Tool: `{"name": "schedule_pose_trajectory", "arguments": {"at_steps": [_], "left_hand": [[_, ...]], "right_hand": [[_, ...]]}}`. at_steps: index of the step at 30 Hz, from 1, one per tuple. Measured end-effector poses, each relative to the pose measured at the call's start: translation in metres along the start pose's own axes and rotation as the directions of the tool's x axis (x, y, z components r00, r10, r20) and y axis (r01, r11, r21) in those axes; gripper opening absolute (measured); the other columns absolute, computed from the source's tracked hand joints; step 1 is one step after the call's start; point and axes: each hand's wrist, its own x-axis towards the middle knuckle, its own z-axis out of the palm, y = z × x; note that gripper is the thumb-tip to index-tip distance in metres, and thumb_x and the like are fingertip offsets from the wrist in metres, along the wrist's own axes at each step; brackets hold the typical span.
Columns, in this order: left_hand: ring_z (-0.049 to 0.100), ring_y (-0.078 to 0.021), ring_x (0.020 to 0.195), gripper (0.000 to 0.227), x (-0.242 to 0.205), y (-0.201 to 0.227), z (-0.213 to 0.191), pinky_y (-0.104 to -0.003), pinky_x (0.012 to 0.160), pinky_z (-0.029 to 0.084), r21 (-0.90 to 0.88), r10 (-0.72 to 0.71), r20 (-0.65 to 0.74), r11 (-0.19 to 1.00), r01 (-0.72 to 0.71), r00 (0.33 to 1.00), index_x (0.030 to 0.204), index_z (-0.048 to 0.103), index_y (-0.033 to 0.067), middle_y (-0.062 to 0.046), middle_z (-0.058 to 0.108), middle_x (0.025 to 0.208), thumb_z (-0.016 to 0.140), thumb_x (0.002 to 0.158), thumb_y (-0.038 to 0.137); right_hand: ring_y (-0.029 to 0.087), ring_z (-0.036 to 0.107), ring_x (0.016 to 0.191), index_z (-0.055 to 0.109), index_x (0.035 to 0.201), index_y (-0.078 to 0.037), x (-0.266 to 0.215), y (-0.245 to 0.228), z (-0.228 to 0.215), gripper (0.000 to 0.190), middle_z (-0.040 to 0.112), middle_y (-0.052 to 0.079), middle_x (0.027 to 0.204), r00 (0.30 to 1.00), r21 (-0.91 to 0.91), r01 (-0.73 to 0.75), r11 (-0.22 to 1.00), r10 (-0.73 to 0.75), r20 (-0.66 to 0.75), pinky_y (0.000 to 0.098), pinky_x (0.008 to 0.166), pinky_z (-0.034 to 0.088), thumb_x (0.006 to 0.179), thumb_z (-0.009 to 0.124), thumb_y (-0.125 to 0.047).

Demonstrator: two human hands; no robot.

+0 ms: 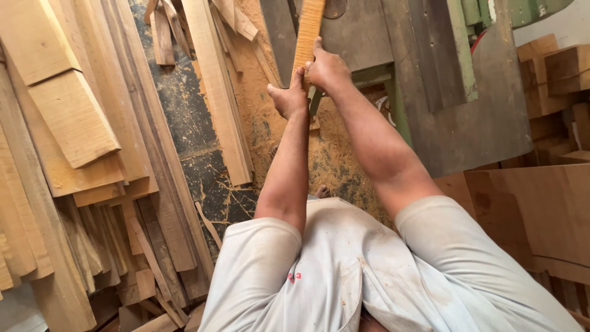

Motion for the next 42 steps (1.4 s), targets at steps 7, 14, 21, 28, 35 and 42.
{"name": "schedule_pose_trajectory", "arguments": {"at_steps": [7,14,21,28,35,42], "left_hand": [[0.075,-0.03,0.1,0.086,-0.006,0.004,-0.024,-0.039,0.078,0.067,-0.208,-0.033,0.224,0.975,0.081,0.974,0.148,0.034,-0.0019,-0.024,0.062,0.126,0.079,0.085,0.036],[0.063,-0.0128,0.068,0.028,0.006,-0.134,-0.144,-0.027,0.054,0.053,-0.519,0.227,0.24,0.852,-0.073,0.944,0.114,0.067,-0.0008,-0.012,0.067,0.094,0.064,0.103,0.024],[0.068,-0.0121,0.065,0.025,0.054,-0.238,-0.158,-0.028,0.054,0.053,-0.16,0.08,0.023,0.984,-0.076,0.997,0.115,0.063,0.0031,-0.006,0.074,0.088,0.058,0.107,0.026],[0.014,-0.0419,0.155,0.11,0.214,-0.137,-0.075,-0.052,0.124,0.018,-0.206,0.472,0.019,0.864,-0.458,0.881,0.162,0.0,0.0054,-0.028,0.009,0.168,0.083,0.095,0.031],[0.064,-0.0329,0.129,0.075,0.173,-0.118,-0.113,-0.043,0.106,0.054,0.014,0.1,0.43,0.993,-0.118,0.897,0.152,0.048,0.0094,-0.019,0.064,0.143,0.069,0.09,0.047],[0.065,-0.0347,0.12,0.058,0.138,-0.263,-0.161,-0.045,0.102,0.052,0.668,-0.24,0.502,0.717,-0.197,0.831,0.125,0.071,0.0062,-0.02,0.069,0.129,0.077,0.088,0.049]], "right_hand": [[0.035,0.066,0.116,0.022,0.165,-0.028,-0.013,-0.019,-0.009,0.076,0.068,0.019,0.128,0.992,-0.069,0.121,0.99,-0.12,0.023,0.0489,0.1,0.051,0.1,0.059,-0.038],[0.026,0.071,0.078,0.049,0.159,-0.021,-0.137,0.042,0.02,0.055,0.077,0.016,0.102,0.87,0.053,0.491,0.87,-0.493,0.027,0.0413,0.074,0.059,0.107,0.052,-0.035],[0.029,0.072,0.104,0.074,0.121,-0.011,-0.175,0.201,0.12,0.033,0.076,0.016,0.118,0.874,0.003,0.212,0.977,-0.191,0.447,0.0428,0.092,0.055,0.097,0.06,-0.029],[0.023,0.062,0.108,0.063,0.122,-0.005,-0.219,0.252,0.114,0.043,0.065,0.017,0.119,0.88,0.676,0.01,0.737,-0.327,0.344,0.0336,0.092,0.047,0.084,0.065,-0.024],[0.03,0.073,0.104,0.068,0.133,-0.008,-0.133,0.305,0.166,0.049,0.075,0.022,0.115,0.92,0.013,-0.106,0.994,0.093,0.38,0.0397,0.09,0.055,0.096,0.068,-0.04],[0.025,0.072,0.104,0.065,0.134,0.0,-0.116,0.332,0.191,0.053,0.076,0.019,0.12,0.85,0.351,-0.271,0.896,0.052,0.525,0.0372,0.088,0.057,0.088,0.069,-0.027]]}}
